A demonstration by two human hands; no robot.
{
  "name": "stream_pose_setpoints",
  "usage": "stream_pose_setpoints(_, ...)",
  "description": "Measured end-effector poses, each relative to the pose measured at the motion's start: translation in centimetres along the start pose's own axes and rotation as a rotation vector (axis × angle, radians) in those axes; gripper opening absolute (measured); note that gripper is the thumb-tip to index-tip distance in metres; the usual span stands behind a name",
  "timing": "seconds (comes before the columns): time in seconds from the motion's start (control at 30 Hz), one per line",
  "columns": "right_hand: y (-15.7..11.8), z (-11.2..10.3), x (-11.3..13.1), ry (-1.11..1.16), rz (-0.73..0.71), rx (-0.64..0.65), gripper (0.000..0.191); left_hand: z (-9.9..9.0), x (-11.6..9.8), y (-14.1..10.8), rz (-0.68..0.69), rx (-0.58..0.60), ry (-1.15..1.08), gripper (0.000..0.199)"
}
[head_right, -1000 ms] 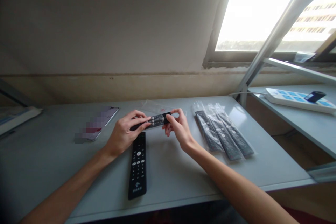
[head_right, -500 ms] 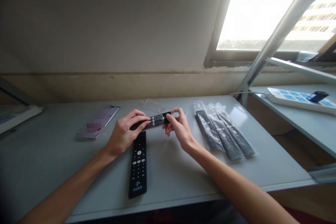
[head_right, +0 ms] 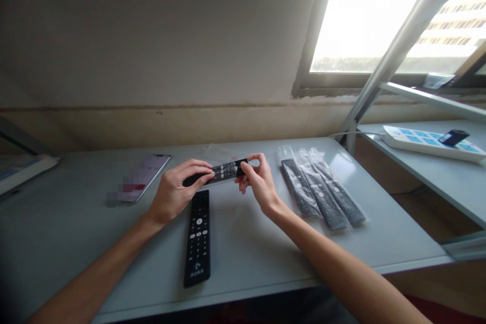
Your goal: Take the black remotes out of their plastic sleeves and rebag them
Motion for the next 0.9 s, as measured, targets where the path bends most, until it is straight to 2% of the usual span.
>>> stream_pose_setpoints(0.23,-0.21,0.16,0.22,-0.008,0.001,0.003,0.038,0.06,-0.02,-0.15,0.033,-0.001,0.054,0.013)
stream_pose_setpoints(0.43,-0.04,0.07,-0.06,-0.022,-0.008,0.004,0.038,0.28,0.16,-0.29,0.078,0.044,0.122,0.012)
stream_pose_setpoints(0.9,0.07,-0.12,0.12,-0.034,-0.020,-0.021,0.034,0.09,0.26,-0.11,-0.012,0.001,0.028,0.013)
Point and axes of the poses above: each hand's wrist, its own y-axis towards the middle knuckle, its own z-axis out of the palm, x = y × z, the point moved 2 cm from there along y, towards the middle knuckle, and after that the axes turned 15 degrees about z, right-handed, at the moved point
